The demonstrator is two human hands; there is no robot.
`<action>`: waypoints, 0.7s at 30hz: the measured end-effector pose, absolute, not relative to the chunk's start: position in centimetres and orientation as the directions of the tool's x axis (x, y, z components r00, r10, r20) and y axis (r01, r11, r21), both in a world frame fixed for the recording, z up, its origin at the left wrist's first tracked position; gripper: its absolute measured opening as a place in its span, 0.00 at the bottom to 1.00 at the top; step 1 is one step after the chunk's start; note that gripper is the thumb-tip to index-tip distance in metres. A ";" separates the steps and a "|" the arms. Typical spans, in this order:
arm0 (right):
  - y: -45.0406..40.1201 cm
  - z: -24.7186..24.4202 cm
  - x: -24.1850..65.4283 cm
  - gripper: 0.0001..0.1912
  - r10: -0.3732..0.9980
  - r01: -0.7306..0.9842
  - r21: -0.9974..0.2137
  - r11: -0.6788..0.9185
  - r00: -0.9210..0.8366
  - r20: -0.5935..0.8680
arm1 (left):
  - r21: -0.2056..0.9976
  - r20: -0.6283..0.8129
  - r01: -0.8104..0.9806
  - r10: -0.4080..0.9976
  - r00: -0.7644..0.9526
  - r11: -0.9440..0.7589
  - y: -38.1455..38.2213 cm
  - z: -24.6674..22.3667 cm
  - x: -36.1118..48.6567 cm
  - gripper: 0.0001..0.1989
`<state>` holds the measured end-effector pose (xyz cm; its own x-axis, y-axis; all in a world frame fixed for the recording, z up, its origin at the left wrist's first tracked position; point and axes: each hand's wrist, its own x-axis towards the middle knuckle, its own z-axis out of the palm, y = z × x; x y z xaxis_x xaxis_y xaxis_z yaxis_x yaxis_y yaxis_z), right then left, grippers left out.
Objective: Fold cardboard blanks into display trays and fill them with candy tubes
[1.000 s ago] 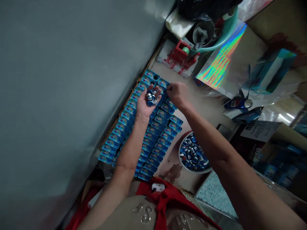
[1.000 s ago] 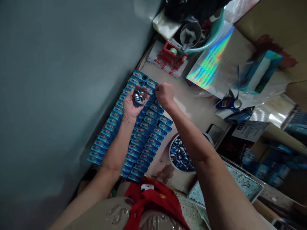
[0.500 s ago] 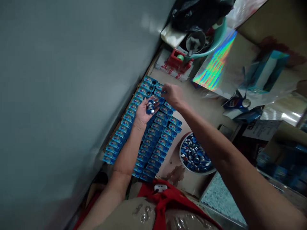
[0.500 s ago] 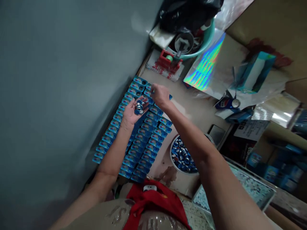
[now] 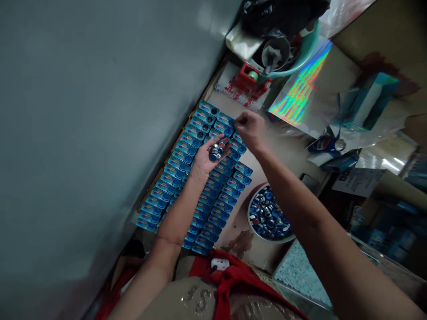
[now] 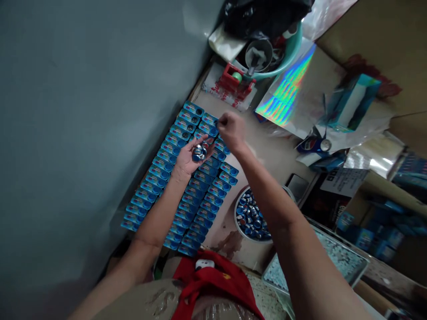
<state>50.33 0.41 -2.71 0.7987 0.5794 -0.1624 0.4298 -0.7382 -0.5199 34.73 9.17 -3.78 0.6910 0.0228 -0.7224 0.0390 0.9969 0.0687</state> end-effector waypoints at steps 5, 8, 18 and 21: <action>2.9 -5.2 55.2 0.04 0.539 0.439 -0.343 -0.830 0.789 -0.295 | 0.089 -0.668 -0.010 0.067 0.741 0.996 11.5 -3.4 35.3 0.24; 4.1 -6.1 57.2 0.11 0.478 0.404 -0.258 -0.878 0.769 -0.423 | 0.058 -0.655 -0.011 0.046 0.755 0.998 12.2 -3.6 35.7 0.25; 2.5 -1.5 51.2 0.08 0.704 0.596 -0.385 -0.705 0.651 -0.283 | 0.111 -0.724 -0.048 0.114 0.681 0.993 11.7 -4.3 34.5 0.24; 1.8 -1.0 47.7 0.13 0.778 0.621 -0.481 -0.619 0.567 -0.269 | 0.109 -0.740 -0.048 0.113 0.663 0.993 12.1 -4.5 34.2 0.24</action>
